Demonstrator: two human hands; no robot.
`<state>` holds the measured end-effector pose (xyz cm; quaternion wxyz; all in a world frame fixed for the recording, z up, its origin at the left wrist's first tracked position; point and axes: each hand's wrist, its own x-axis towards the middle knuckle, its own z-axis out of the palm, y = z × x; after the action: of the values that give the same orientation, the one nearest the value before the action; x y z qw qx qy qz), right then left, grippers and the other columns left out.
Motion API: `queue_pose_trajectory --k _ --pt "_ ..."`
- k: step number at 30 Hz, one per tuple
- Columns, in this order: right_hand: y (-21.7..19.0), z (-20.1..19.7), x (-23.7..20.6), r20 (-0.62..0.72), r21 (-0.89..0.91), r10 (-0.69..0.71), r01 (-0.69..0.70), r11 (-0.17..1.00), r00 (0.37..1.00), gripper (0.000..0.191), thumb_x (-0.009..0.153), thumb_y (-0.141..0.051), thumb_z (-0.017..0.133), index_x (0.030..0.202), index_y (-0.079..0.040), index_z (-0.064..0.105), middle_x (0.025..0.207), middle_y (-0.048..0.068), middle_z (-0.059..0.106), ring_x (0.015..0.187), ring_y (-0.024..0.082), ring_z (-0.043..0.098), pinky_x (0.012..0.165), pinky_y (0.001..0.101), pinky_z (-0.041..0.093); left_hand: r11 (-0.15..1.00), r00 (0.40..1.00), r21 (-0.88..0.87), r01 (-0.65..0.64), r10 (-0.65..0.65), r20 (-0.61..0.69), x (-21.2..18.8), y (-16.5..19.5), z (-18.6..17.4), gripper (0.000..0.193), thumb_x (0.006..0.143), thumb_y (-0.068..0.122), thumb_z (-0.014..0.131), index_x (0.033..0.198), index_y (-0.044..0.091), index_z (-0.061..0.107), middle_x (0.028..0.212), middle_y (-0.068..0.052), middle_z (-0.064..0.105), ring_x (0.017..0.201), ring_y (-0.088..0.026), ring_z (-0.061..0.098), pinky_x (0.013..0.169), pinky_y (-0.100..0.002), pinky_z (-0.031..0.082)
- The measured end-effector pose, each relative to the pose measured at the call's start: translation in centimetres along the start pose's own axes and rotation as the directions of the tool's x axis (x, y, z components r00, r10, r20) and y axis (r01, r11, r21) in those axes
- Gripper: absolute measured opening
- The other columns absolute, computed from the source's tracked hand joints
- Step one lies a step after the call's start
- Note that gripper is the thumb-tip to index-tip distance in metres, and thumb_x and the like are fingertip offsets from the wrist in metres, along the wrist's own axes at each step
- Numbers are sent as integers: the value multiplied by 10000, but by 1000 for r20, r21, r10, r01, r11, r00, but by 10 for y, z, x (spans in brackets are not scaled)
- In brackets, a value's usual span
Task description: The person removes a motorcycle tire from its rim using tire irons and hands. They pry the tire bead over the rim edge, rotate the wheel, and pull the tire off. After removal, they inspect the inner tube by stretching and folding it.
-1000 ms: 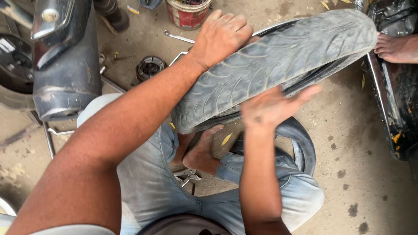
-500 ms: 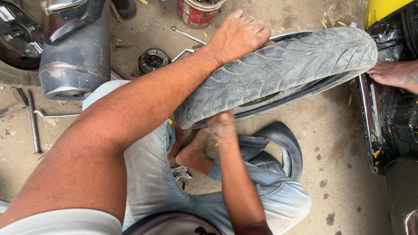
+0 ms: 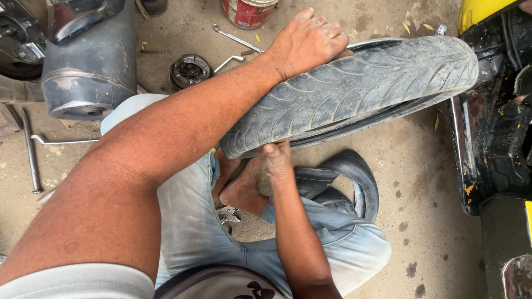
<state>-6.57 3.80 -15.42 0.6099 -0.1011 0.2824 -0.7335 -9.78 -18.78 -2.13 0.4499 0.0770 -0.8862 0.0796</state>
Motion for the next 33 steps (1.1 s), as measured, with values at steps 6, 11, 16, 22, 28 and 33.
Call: queue_pose_trajectory --k 6,11,16,22,28,33 --pt "-145 42 13 92 33 -392 391 920 915 876 885 -739 635 1483 -120 475 1410 42 600 1255 193 561 1181 417 423 997 999 -65 28 -26 38 4 5 2 366 999 494 663 843 166 620 785 6 636 800 -200 689 737 -401 465" --pt "-112 79 8 -65 10 -393 394 919 917 890 780 -607 819 1478 -143 520 1427 23 627 1329 231 588 1201 446 429 999 999 -39 28 -27 19 4 5 1 298 1004 443 672 883 173 631 824 12 650 822 -189 691 764 -398 466" --pt "-65 60 0 92 16 -235 234 972 968 807 767 -430 936 1424 -119 586 1398 11 644 1348 247 575 1197 460 446 999 999 -45 18 -17 28 5 4 -1 301 1001 438 682 867 173 631 799 12 641 792 -193 687 741 -379 469" --pt "-89 61 -5 -28 104 -276 278 955 961 801 762 -441 931 1400 -106 580 1406 30 629 1357 273 556 1223 499 418 997 1000 -77 20 -19 21 10 7 -9 322 982 444 694 844 160 628 765 2 621 751 -204 677 710 -376 470" --pt "-79 66 -3 -21 114 -284 285 952 958 834 735 -441 925 1417 -108 578 1433 22 605 1363 265 546 1210 495 409 997 1000 -78 22 -21 14 14 8 -17 319 964 439 701 833 157 628 767 -6 618 766 -203 684 711 -375 483" --pt "-84 61 -1 -18 130 -277 277 952 961 832 748 -423 927 1425 -103 566 1437 25 602 1367 266 542 1208 498 416 993 1000 -115 25 -24 8 17 9 -20 319 962 443 696 835 157 638 777 -2 628 778 -211 691 707 -372 491"
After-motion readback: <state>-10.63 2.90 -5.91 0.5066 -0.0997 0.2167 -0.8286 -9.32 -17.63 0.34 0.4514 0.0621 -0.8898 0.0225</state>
